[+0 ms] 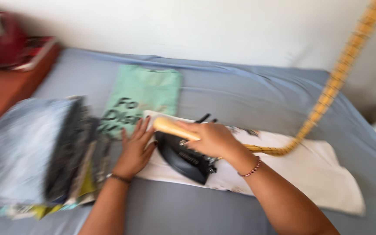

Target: The person irons a white t-shirt on a bed using a steam iron. They smooth the fabric, iron the front and back, and fold the shirt neatly. The person then places the finished shirt on a stack of other folded clothes.

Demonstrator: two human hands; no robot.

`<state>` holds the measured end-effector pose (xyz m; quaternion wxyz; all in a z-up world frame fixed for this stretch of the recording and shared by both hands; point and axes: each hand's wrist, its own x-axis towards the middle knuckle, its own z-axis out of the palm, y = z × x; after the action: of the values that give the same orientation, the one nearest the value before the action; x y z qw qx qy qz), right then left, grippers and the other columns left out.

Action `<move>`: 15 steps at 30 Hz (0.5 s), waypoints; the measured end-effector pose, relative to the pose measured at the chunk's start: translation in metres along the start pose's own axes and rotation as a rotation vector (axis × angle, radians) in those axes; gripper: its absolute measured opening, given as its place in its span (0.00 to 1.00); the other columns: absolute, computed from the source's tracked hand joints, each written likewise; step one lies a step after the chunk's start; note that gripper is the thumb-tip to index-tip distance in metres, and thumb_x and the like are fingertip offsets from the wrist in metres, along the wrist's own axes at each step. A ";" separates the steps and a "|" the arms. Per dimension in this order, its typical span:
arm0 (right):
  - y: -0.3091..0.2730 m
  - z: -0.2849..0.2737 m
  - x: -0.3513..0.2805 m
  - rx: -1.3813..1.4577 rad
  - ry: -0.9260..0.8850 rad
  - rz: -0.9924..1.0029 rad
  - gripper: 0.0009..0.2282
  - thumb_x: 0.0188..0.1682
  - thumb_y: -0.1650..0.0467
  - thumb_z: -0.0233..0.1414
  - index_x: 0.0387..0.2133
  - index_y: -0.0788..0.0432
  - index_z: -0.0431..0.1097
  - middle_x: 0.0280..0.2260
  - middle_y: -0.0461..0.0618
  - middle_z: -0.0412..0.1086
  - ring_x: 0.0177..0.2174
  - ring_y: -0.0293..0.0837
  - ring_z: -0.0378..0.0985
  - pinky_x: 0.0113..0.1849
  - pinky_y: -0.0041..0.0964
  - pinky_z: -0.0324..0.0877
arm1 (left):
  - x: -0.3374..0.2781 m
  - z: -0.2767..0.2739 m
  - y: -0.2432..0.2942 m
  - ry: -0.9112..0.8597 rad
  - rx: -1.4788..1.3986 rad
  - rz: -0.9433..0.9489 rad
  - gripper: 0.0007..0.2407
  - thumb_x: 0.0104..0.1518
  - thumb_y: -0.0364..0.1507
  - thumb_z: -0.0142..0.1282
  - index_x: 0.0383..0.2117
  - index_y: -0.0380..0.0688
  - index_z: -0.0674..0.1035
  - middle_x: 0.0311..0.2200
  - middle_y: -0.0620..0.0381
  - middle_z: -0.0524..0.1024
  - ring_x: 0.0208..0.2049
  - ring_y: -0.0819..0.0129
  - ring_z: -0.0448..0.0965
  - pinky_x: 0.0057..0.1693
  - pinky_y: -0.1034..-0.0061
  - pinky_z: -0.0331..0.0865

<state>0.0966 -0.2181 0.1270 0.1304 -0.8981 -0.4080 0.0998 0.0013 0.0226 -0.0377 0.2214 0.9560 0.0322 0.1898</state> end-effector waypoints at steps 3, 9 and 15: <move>0.022 -0.006 -0.030 0.011 -0.001 -0.005 0.30 0.43 0.61 0.60 0.61 0.27 0.61 0.26 0.51 0.76 0.23 0.50 0.79 0.30 0.43 0.72 | 0.002 0.012 0.008 -0.131 0.108 0.027 0.27 0.61 0.39 0.47 0.68 0.57 0.57 0.72 0.60 0.49 0.73 0.59 0.42 0.66 0.31 0.26; 0.068 -0.022 -0.105 -0.043 0.058 0.074 0.29 0.44 0.60 0.60 0.62 0.27 0.60 0.21 0.51 0.74 0.21 0.50 0.77 0.28 0.45 0.70 | 0.000 0.017 0.002 -0.234 0.247 0.009 0.24 0.62 0.45 0.40 0.67 0.73 0.59 0.72 0.63 0.48 0.72 0.60 0.40 0.67 0.36 0.25; 0.136 -0.037 -0.167 -0.113 0.034 0.360 0.33 0.42 0.58 0.60 0.63 0.18 0.58 0.20 0.51 0.74 0.19 0.50 0.77 0.27 0.45 0.71 | -0.002 0.019 -0.005 -0.240 0.251 -0.001 0.24 0.61 0.45 0.40 0.67 0.73 0.59 0.71 0.64 0.48 0.72 0.60 0.39 0.67 0.37 0.24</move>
<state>0.0953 -0.4363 0.1310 0.0666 -0.9640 -0.2436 0.0830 0.0072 0.0185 -0.0561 0.1024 0.9920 0.0294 0.0685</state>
